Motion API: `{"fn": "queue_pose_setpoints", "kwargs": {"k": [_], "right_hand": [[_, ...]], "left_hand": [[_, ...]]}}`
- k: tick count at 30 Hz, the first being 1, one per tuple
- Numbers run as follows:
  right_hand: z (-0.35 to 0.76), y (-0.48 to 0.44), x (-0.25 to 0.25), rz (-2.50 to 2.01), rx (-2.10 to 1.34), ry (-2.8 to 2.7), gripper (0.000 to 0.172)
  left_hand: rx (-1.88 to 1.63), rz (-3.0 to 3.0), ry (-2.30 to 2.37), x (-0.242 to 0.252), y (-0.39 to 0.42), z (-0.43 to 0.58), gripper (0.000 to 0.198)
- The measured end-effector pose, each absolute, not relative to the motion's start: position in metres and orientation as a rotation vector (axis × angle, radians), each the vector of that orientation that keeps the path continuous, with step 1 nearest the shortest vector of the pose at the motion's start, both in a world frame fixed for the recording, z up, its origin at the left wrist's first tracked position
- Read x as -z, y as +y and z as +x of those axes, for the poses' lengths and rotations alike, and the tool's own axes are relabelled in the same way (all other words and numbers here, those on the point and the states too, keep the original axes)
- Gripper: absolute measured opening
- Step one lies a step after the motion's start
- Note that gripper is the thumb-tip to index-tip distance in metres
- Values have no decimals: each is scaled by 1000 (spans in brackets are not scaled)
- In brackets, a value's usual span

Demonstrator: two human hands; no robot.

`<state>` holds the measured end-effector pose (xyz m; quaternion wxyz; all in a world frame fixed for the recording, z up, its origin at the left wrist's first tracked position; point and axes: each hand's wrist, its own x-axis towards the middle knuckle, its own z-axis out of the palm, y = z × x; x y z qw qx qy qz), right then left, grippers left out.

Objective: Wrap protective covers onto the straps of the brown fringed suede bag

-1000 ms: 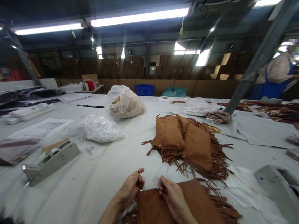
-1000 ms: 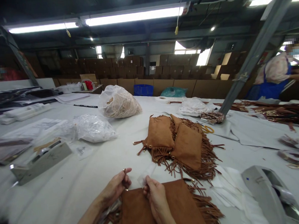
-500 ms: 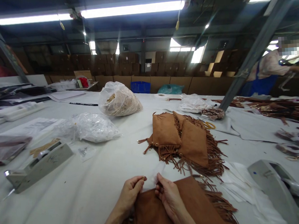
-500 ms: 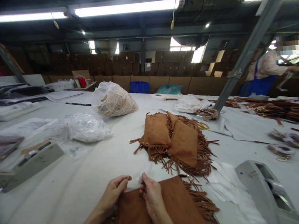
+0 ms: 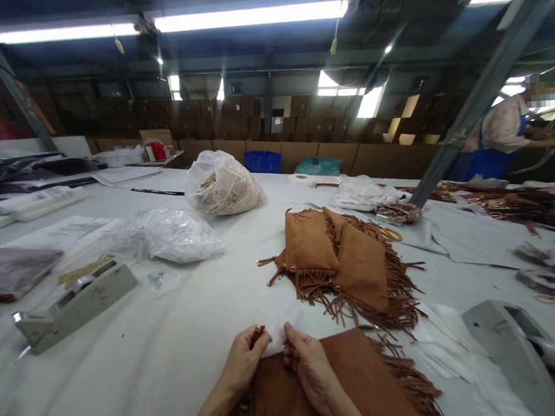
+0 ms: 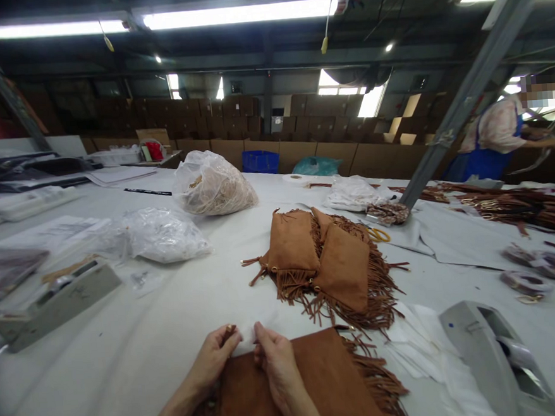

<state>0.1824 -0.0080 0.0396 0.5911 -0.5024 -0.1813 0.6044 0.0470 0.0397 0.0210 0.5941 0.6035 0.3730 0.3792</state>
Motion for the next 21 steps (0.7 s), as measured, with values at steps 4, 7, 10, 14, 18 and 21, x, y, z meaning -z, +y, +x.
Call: {"fn": "queue_pose_setpoints", "kwargs": {"k": [4,7,10,14,18,21], "right_hand": [[182,-8,-42,-1170,-1435,-454,37],[181,-8,-39,-1189,-1443,-464,40],[179,-7,-37,-1194,-1449,-453,42],[179,-8,-39,-1174,-1467,-421,42],[181,-8,-40,-1153,-1458,-358,41],[182,-6,-38,-1124,-1438,-290,41]], "left_hand": [[-889,1426,863,-20,40,46,26],[-885,1437,867,-20,39,45,24],[-883,1453,887,-20,39,46,24],[-888,1459,900,-22,38,46,28],[-867,1460,840,-23,36,41,34],[-889,1427,848,-22,34,38,44]]}}
